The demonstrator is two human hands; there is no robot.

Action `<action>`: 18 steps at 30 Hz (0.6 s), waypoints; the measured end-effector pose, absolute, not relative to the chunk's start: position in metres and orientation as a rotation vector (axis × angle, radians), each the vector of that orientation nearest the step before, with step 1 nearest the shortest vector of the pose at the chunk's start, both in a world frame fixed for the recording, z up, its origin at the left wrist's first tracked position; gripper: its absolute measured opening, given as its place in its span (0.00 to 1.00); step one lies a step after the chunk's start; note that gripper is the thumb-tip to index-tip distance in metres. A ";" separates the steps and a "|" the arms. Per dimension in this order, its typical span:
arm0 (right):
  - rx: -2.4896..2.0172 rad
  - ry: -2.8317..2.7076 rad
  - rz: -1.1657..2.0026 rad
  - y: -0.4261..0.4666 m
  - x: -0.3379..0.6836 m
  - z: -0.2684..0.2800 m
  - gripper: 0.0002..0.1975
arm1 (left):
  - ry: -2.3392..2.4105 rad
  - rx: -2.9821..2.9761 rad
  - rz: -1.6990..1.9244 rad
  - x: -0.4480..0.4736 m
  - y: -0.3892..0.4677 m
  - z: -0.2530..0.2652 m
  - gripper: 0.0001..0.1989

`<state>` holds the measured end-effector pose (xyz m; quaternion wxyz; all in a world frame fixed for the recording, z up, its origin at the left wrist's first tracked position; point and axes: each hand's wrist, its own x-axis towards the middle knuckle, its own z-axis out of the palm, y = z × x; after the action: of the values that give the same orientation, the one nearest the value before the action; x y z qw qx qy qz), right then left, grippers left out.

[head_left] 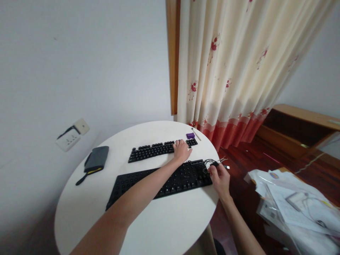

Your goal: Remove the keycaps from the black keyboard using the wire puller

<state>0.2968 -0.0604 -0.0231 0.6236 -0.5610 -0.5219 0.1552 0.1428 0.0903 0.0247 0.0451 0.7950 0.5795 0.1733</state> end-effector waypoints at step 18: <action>-1.179 -1.849 0.538 -0.052 0.303 -0.014 0.13 | 0.937 2.460 0.587 0.125 -0.010 0.004 0.13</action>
<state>0.3027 -0.0517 -0.0137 0.4275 -0.4719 -0.7404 0.2152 0.1247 -0.0103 0.0044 0.2204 0.8896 0.3390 0.2122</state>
